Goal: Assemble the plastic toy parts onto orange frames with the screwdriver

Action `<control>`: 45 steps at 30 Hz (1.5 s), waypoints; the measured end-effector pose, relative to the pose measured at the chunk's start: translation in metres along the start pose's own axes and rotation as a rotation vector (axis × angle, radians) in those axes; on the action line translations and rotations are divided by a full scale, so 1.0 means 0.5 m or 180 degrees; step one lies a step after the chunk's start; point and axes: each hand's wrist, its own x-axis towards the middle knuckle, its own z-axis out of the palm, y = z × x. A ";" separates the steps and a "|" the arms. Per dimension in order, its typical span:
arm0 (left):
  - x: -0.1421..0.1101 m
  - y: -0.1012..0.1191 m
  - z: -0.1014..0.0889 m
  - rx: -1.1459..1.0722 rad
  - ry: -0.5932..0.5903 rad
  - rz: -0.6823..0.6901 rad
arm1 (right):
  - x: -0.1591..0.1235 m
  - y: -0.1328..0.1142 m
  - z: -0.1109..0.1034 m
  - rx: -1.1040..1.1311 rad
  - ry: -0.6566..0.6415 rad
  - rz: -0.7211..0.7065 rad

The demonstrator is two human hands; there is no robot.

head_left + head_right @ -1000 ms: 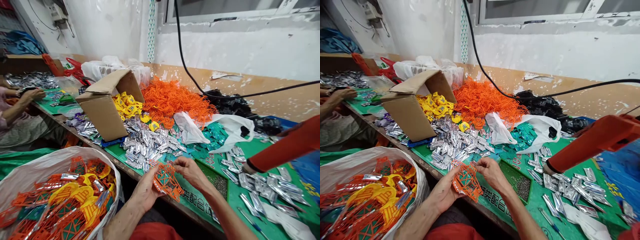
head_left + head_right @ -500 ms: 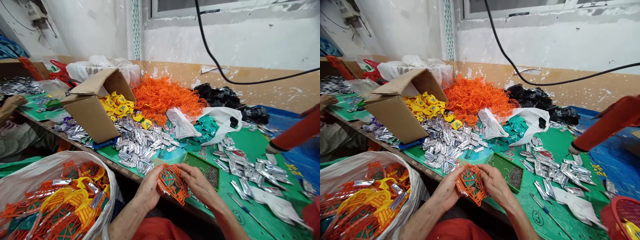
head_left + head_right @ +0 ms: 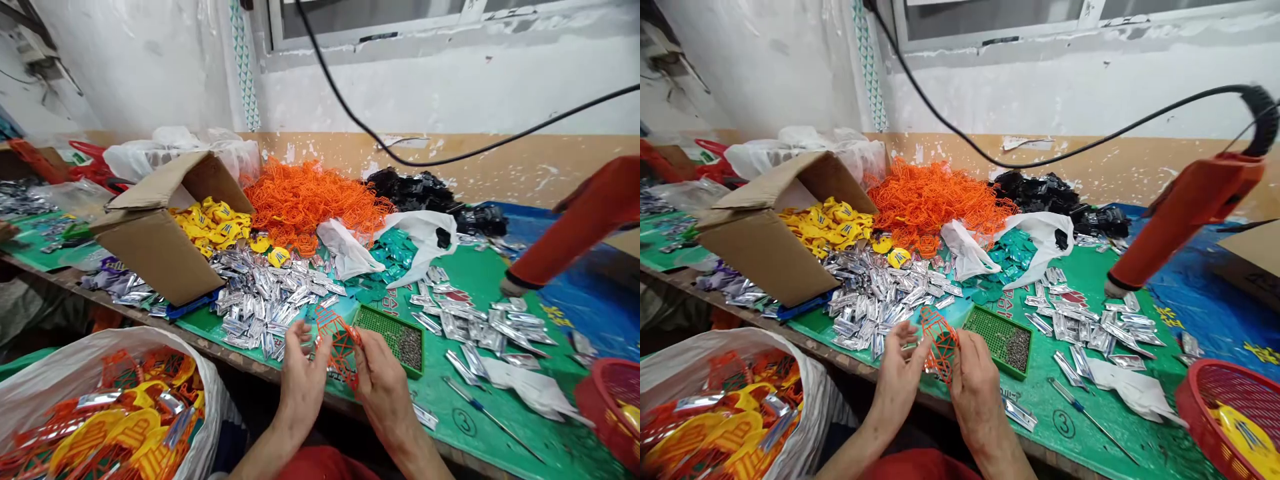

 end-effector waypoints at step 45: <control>0.016 0.041 -0.080 -0.0141 -0.1237 -0.1036 | 0.174 0.026 -0.074 -0.1246 -0.1602 -0.0197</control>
